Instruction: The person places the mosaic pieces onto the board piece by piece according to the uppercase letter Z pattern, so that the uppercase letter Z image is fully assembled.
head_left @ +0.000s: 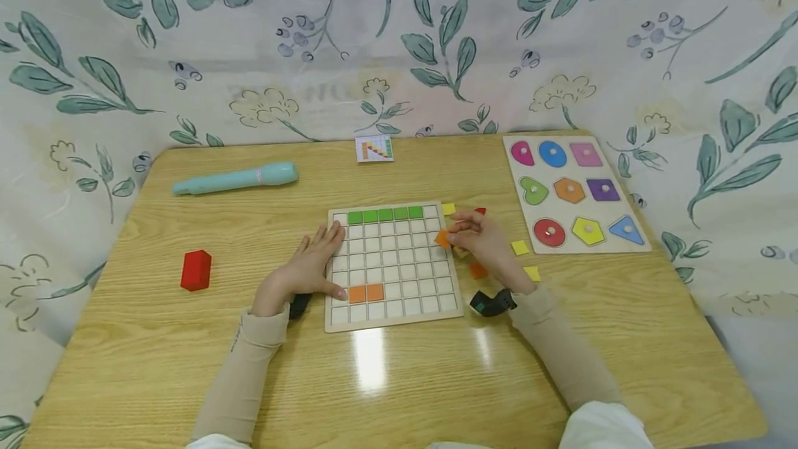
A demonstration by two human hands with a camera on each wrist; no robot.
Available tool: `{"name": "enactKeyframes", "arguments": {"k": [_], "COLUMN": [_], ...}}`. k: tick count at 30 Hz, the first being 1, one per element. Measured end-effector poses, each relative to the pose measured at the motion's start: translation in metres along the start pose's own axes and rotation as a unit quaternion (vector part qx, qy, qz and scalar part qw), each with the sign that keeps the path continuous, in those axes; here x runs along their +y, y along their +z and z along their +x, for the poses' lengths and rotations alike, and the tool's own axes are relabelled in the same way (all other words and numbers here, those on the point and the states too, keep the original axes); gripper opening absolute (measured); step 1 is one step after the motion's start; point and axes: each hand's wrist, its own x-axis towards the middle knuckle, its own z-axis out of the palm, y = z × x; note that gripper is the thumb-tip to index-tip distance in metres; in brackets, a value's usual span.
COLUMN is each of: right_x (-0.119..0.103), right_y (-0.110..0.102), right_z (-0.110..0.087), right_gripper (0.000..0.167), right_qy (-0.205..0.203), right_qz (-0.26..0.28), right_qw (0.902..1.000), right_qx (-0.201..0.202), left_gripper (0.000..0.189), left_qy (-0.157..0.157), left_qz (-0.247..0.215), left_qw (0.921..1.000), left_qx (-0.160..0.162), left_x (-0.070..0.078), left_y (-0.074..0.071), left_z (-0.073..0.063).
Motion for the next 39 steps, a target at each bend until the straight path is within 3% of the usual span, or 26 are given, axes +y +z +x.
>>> {"name": "enactKeyframes", "arguments": {"k": [5, 8, 13, 18, 27, 35, 39], "right_x": [0.003, 0.009, 0.018, 0.021, 0.023, 0.02, 0.018], "right_y": [0.039, 0.059, 0.078, 0.085, 0.093, 0.099, 0.092], "right_z": [-0.014, -0.02, -0.028, -0.032, -0.032, -0.035, -0.035], "right_gripper": [0.047, 0.045, 0.04, 0.036, 0.036, 0.033, 0.034], "right_qy": [0.032, 0.005, -0.066, -0.107, -0.139, -0.143, -0.129], "right_qz": [0.048, 0.038, -0.034, -0.084, -0.114, -0.173, -0.156], "right_qw": [0.9973, 0.9982, 0.9957, 0.9891, 0.9821, 0.9726, 0.9766], "right_qx": [-0.045, -0.047, -0.056, -0.057, -0.057, -0.061, -0.072], "left_gripper": [0.125, 0.125, 0.125, 0.125, 0.125, 0.125, 0.124], "left_qy": [0.001, -0.001, -0.002, -0.002, -0.003, -0.002, 0.001], "left_qz": [0.001, 0.002, 0.001, -0.003, 0.001, 0.011, 0.006], "left_qw": [1.0, 1.0, 1.0, 1.0, 1.0, 0.9999, 1.0], "left_qx": [0.001, 0.003, 0.006, 0.006, 0.007, 0.004, 0.004], "left_x": [0.001, 0.002, 0.002, 0.001, 0.0, 0.001, 0.001], "left_y": [-0.001, -0.002, -0.003, -0.003, -0.003, -0.001, -0.002], "left_z": [0.0, 0.0, -0.001, -0.002, -0.003, -0.001, -0.003]}}
